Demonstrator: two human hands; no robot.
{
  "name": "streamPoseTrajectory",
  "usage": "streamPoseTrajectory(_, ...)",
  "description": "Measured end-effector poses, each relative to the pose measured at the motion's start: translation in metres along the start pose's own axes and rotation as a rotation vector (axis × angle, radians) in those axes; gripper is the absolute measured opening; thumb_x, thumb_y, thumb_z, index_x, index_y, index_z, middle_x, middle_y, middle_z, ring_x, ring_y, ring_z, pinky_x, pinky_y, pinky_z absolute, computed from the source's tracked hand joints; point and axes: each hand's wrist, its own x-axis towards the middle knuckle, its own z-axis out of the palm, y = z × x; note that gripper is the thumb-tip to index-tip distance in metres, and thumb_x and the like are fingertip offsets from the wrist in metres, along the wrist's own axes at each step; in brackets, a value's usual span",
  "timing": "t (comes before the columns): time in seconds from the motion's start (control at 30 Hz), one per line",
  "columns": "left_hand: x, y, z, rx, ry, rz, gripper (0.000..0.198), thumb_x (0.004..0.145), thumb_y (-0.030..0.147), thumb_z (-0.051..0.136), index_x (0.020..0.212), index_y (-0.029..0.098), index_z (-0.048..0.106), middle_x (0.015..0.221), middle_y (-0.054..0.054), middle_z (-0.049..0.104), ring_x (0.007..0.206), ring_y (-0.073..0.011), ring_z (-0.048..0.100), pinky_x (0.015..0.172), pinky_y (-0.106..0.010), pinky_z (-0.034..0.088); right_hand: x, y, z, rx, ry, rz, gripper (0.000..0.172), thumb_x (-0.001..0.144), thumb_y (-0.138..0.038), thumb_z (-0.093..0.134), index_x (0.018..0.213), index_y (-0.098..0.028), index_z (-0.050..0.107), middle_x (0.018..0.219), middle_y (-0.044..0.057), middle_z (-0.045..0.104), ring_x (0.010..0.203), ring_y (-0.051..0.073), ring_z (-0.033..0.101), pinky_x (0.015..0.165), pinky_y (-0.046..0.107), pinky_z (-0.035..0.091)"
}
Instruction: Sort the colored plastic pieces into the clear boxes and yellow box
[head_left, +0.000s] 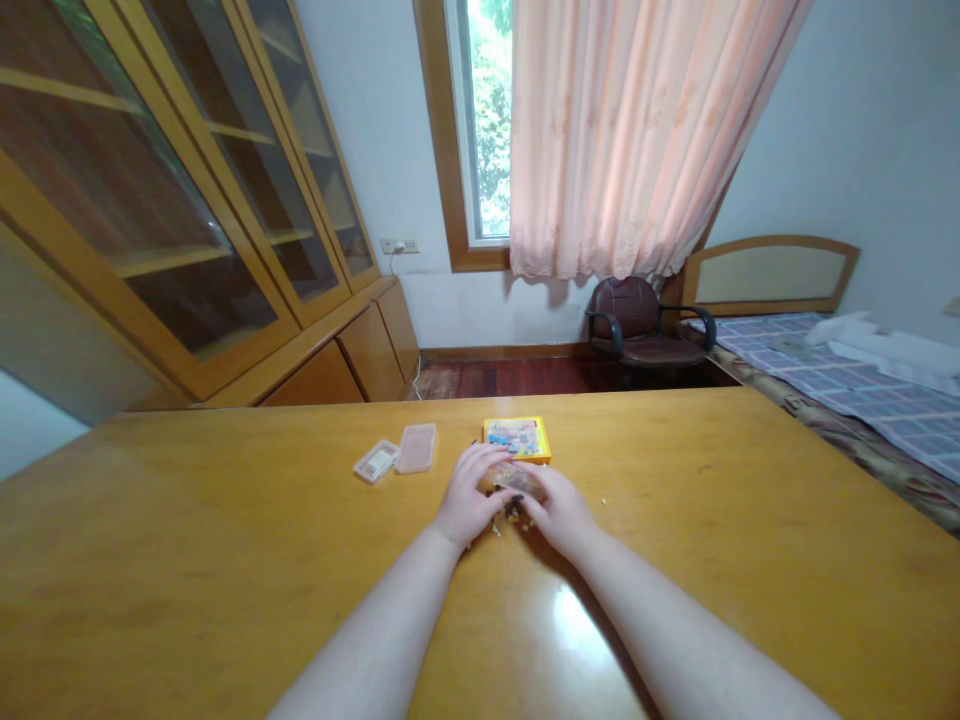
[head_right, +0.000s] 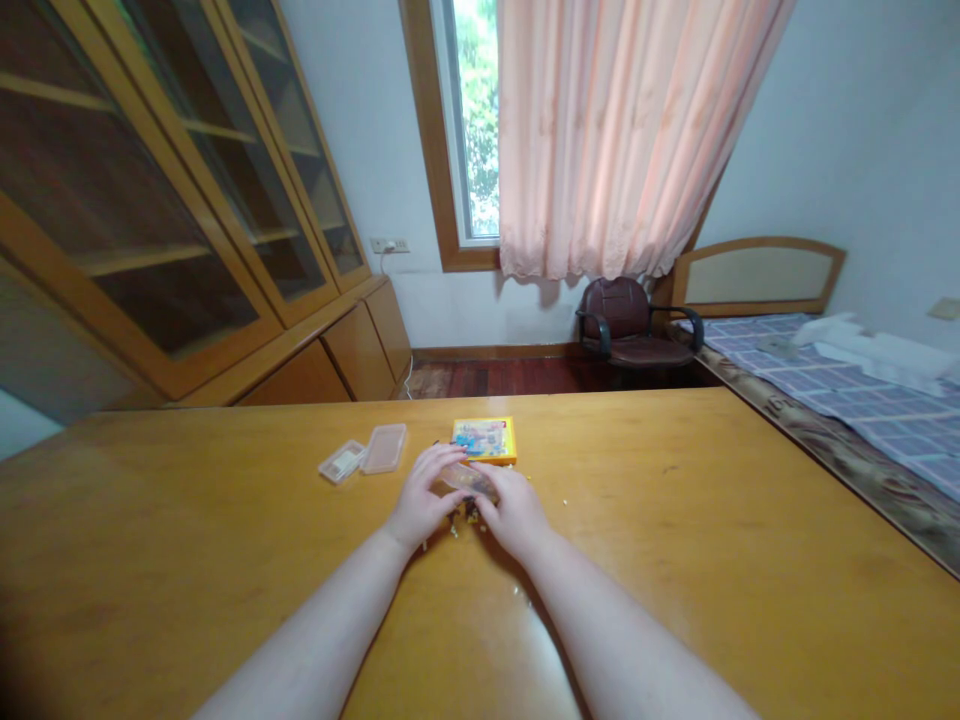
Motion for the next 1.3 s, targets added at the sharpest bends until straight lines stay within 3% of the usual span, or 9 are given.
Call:
streamPoseTrajectory(0.17, 0.001, 0.001, 0.001, -0.022, 0.026, 0.004, 0.031, 0.069, 0.036, 0.066, 0.094, 0.02, 0.06, 0.102, -0.007, 0.061, 0.101, -0.0202, 0.052, 0.094, -0.04, 0.039, 0.0, 0.002, 0.001, -0.022, -0.002, -0.028, 0.037, 0.077, -0.02, 0.052, 0.114, -0.023, 0.053, 0.108, 0.006, 0.062, 0.099, 0.02, 0.057, 0.088, 0.038, 0.044)
streamPoseTrajectory(0.27, -0.002, -0.002, 0.001, 0.018, 0.059, -0.006, 0.033, 0.065, 0.039, 0.069, 0.09, 0.019, 0.06, 0.093, -0.005, 0.063, 0.092, -0.0191, 0.056, 0.087, -0.036, 0.043, 0.0, 0.005, 0.001, -0.053, 0.075, -0.032, 0.038, 0.077, -0.022, 0.053, 0.115, -0.022, 0.053, 0.112, 0.008, 0.06, 0.104, 0.022, 0.054, 0.091, 0.041, 0.042)
streamPoseTrajectory(0.47, -0.003, -0.023, -0.016, 0.207, 0.468, -0.174, 0.03, 0.073, 0.034, 0.062, 0.098, 0.019, 0.055, 0.097, -0.004, 0.062, 0.093, -0.0179, 0.056, 0.087, -0.034, 0.043, 0.001, 0.006, -0.002, -0.022, 0.184, 0.025, 0.036, 0.08, -0.025, 0.048, 0.115, -0.02, 0.051, 0.118, 0.01, 0.056, 0.111, 0.022, 0.05, 0.096, 0.042, 0.039)
streamPoseTrajectory(0.63, 0.003, -0.042, -0.046, 0.486, 0.551, -0.339, 0.026, 0.073, 0.029, 0.058, 0.098, 0.02, 0.058, 0.101, -0.005, 0.061, 0.1, -0.0206, 0.052, 0.094, -0.034, 0.037, 0.0, 0.006, -0.001, 0.01, 0.15, 0.067, 0.029, 0.081, -0.026, 0.046, 0.107, -0.02, 0.056, 0.11, 0.009, 0.06, 0.104, 0.021, 0.054, 0.091, 0.041, 0.042)
streamPoseTrajectory(0.87, 0.001, -0.061, -0.047, 0.687, 0.261, -0.582, 0.036, 0.07, 0.02, 0.053, 0.106, 0.021, 0.058, 0.115, -0.007, 0.056, 0.112, -0.0251, 0.044, 0.1, -0.041, 0.028, 0.0, 0.005, -0.002, 0.004, 0.134, 0.094, 0.027, 0.081, -0.026, 0.046, 0.104, -0.019, 0.057, 0.105, 0.008, 0.061, 0.101, 0.021, 0.055, 0.089, 0.039, 0.043)
streamPoseTrajectory(0.97, 0.002, -0.058, -0.04, 0.748, 0.225, -0.636, 0.038, 0.071, 0.023, 0.053, 0.108, 0.019, 0.058, 0.121, -0.01, 0.052, 0.117, -0.0282, 0.039, 0.103, -0.048, 0.02, 0.0, 0.005, -0.002, 0.0, 0.138, 0.096, 0.026, 0.081, -0.026, 0.046, 0.103, -0.019, 0.057, 0.105, 0.008, 0.061, 0.1, 0.021, 0.055, 0.089, 0.039, 0.043)
streamPoseTrajectory(1.1, 0.004, -0.043, -0.028, 0.729, 0.189, -0.496, 0.045, 0.076, 0.026, 0.049, 0.12, 0.019, 0.05, 0.13, -0.011, 0.044, 0.126, -0.0278, 0.029, 0.106, -0.051, 0.009, 0.002, 0.012, 0.0, -0.034, 0.178, 0.087, 0.029, 0.08, -0.026, 0.047, 0.108, -0.019, 0.054, 0.111, 0.01, 0.058, 0.106, 0.022, 0.051, 0.094, 0.042, 0.039)
streamPoseTrajectory(1.2, 0.001, -0.032, -0.012, 0.54, -0.011, -0.292, 0.054, 0.078, 0.032, 0.049, 0.13, 0.022, 0.038, 0.14, -0.011, 0.03, 0.131, -0.0268, 0.021, 0.106, -0.05, 0.013, 0.004, 0.021, 0.004, -0.076, 0.191, 0.098, 0.049, 0.076, -0.027, 0.052, 0.122, -0.017, 0.043, 0.129, 0.013, 0.045, 0.12, 0.025, 0.039, 0.1, 0.047, 0.03)
streamPoseTrajectory(1.3, -0.003, -0.028, 0.003, 0.367, -0.199, -0.266, 0.064, 0.078, 0.035, 0.05, 0.136, 0.023, 0.027, 0.144, -0.013, 0.019, 0.132, -0.0288, 0.017, 0.104, -0.055, 0.011, 0.005, 0.029, 0.007, -0.091, 0.133, 0.173, 0.067, 0.072, -0.028, 0.056, 0.132, -0.014, 0.031, 0.136, 0.016, 0.035, 0.127, 0.027, 0.028, 0.103, 0.051, 0.024)
